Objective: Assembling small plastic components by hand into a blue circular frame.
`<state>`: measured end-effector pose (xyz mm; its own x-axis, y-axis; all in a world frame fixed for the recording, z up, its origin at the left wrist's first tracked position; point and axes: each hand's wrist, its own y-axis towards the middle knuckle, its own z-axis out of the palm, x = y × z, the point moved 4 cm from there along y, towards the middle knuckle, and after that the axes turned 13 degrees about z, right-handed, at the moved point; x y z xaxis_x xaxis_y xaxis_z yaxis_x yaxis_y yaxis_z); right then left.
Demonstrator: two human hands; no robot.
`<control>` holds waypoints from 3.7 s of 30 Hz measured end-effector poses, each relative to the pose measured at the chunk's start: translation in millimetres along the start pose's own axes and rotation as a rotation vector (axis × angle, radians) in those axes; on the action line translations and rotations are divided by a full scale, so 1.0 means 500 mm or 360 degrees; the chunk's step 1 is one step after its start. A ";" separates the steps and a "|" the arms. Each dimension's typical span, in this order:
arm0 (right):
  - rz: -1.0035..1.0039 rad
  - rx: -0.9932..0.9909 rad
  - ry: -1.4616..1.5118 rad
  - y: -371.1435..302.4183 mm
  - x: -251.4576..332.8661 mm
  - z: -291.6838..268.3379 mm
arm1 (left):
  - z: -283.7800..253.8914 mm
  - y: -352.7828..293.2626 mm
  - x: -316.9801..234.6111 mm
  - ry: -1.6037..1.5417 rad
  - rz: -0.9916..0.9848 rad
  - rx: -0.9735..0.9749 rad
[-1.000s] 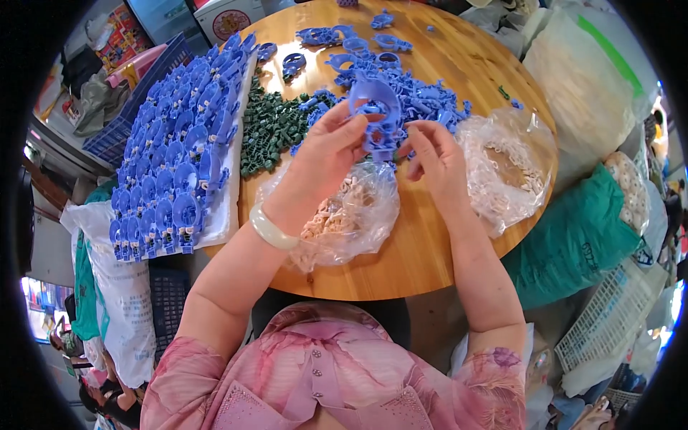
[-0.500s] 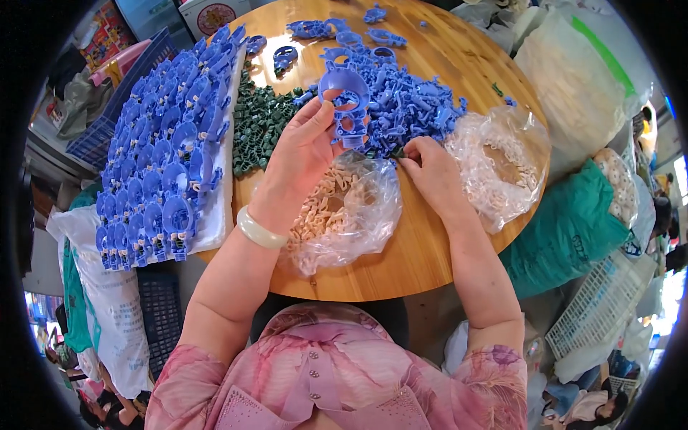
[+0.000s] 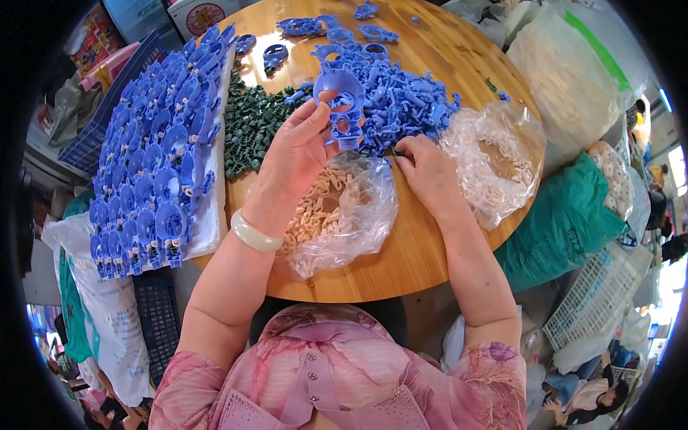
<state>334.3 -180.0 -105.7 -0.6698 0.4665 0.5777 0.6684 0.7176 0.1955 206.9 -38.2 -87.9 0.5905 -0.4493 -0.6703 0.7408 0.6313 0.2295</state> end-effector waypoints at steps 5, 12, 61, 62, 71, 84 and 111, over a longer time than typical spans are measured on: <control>0.0008 0.0022 0.0002 0.002 -0.006 -0.001 | -0.004 0.003 0.006 -0.0115 -0.0011 -0.0016; -0.0035 -0.0029 -0.0024 0.005 -0.008 -0.006 | 0.000 -0.003 0.013 -0.0074 -0.0031 0.0074; -0.0638 -0.0364 0.0661 -0.060 0.109 -0.072 | 0.031 -0.029 0.024 -0.0025 -0.0270 0.0244; -0.0570 -0.0378 0.0785 -0.061 0.104 -0.077 | 0.033 -0.023 0.012 0.0019 -0.0187 0.0274; -0.0844 0.0509 0.0137 -0.081 0.170 0.016 | 0.002 0.007 -0.057 0.0115 0.0174 0.0312; -0.0949 0.0566 -0.0169 -0.063 0.192 0.091 | -0.013 0.012 -0.034 0.0012 0.0054 0.0151; -0.0167 0.0326 0.1432 0.017 0.167 -0.095 | 0.000 0.003 -0.019 -0.0236 -0.0062 0.0207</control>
<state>299.5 -159.7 -18.1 -0.1629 -0.1213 0.9792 0.4910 0.8508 0.1871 202.4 -33.1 -81.1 0.5939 -0.5662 -0.5716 0.7936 0.5289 0.3007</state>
